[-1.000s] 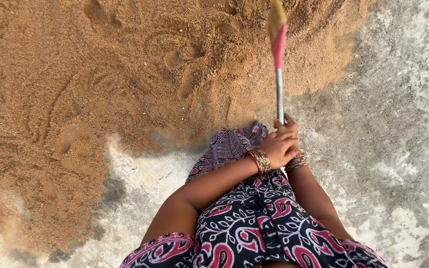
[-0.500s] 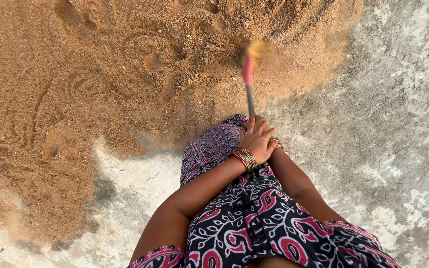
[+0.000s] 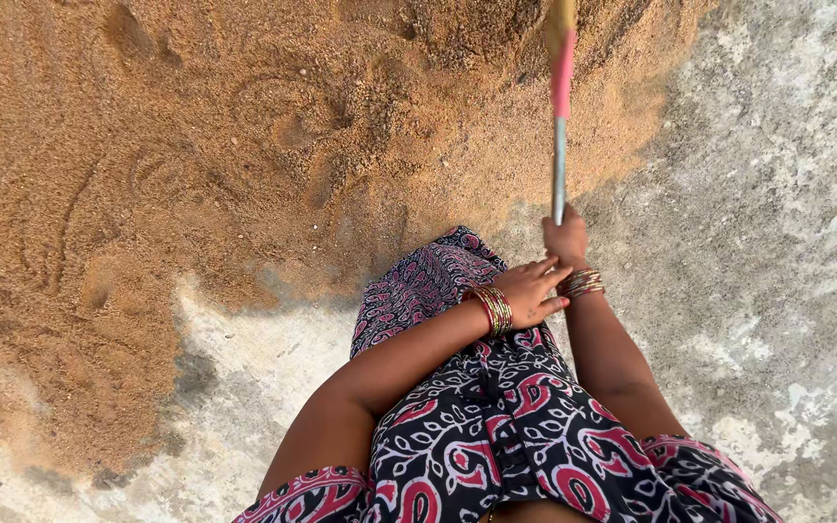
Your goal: The person sweeps sand across a concrete surface using a broom, gathering it into a pile.
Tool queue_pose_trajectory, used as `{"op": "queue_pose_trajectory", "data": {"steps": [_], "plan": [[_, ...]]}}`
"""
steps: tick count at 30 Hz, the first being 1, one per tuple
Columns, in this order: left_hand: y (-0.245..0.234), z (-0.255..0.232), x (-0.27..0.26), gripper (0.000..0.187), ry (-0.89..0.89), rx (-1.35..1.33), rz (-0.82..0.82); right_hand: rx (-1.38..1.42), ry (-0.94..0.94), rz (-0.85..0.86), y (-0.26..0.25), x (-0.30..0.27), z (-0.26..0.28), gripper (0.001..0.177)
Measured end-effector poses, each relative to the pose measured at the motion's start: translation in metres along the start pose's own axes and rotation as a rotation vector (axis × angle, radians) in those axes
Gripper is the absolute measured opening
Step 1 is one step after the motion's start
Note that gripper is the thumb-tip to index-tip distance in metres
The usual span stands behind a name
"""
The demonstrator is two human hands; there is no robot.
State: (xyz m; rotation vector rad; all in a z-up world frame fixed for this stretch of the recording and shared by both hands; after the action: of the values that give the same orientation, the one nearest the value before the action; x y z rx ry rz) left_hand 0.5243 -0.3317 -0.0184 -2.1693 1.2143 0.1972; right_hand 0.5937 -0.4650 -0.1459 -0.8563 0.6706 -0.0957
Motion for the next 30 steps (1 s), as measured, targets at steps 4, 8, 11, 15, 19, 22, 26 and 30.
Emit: {"op": "queue_pose_trajectory", "data": {"steps": [4, 8, 11, 15, 19, 22, 26, 30], "plan": [[0.006, 0.001, -0.009, 0.077, 0.015, -0.030, -0.040, 0.295, 0.359, 0.050, -0.003, 0.011, -0.005, 0.037], [-0.010, 0.014, -0.014, 0.078, -0.045, -0.009, -0.118, 0.140, 0.284, 0.325, 0.051, -0.003, 0.026, 0.037], [-0.032, 0.026, -0.021, 0.077, -0.197, 0.047, -0.110, 0.095, 0.160, 0.422, 0.105, -0.022, 0.060, 0.032], [-0.051, 0.040, -0.035, 0.069, -0.305, 0.147, -0.198, 0.001, 0.016, 0.440, 0.117, -0.028, 0.057, 0.036], [-0.041, 0.051, -0.019, 0.068, -0.214, 0.112, -0.170, -0.094, -0.252, 0.365, 0.070, -0.041, 0.043, 0.049], [-0.033, 0.049, -0.006, 0.064, -0.159, 0.173, -0.064, -0.324, -0.157, 0.323, 0.015, -0.053, 0.020, 0.064], [-0.042, 0.040, -0.001, 0.068, -0.046, 0.154, -0.007, -0.228, -0.223, 0.118, -0.022, -0.054, 0.027, 0.063], [-0.073, 0.060, 0.002, 0.074, 0.000, 0.065, -0.089, -0.104, -0.043, 0.036, -0.001, -0.010, 0.046, 0.055]]}}
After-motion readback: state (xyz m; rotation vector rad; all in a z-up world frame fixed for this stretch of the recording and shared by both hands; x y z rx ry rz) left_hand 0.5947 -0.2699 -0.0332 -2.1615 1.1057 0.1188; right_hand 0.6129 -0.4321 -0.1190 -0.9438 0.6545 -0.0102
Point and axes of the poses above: each hand's wrist, its own x-axis towards the middle knuckle, its own y-axis out of the palm, z = x × y, the point moved 7 cm from there along x, towards the middle knuckle, and after that the axes turned 1 degree about -y, right-handed, at the moved point
